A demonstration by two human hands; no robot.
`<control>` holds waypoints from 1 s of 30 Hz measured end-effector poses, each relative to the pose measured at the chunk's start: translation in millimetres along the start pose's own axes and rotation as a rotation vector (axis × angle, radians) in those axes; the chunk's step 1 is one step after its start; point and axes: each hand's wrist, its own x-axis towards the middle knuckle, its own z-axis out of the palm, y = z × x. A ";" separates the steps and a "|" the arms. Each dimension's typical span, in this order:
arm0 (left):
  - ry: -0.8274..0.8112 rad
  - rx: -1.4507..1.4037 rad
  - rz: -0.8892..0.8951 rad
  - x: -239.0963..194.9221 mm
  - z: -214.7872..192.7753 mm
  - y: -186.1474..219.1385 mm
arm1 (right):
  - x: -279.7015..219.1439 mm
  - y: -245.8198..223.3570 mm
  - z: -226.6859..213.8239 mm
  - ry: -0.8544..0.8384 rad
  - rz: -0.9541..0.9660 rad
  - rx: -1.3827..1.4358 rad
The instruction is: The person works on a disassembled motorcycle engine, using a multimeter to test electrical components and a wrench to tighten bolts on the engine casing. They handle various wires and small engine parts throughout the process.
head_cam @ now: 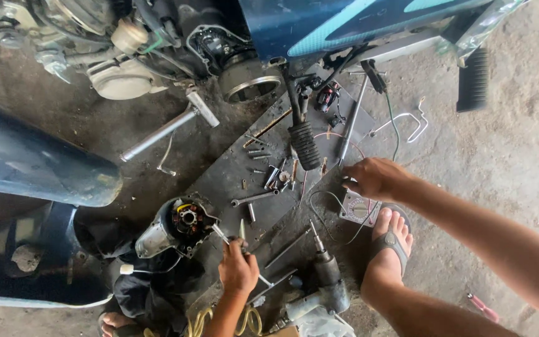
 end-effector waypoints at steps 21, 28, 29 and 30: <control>-0.427 0.007 0.325 67.1 -86.5 58.9 | 11.1 -31.7 -12.0 -0.071 0.070 0.099; -0.937 0.310 0.665 1.4 -35.6 34.3 | 30.9 -34.2 9.7 0.025 0.084 0.435; -0.992 0.330 0.723 -3.2 -30.4 30.0 | 31.7 -44.8 0.4 -0.068 0.249 0.559; -1.045 0.350 0.782 -7.7 -25.0 25.5 | 32.6 -55.4 -8.6 -0.161 0.415 0.681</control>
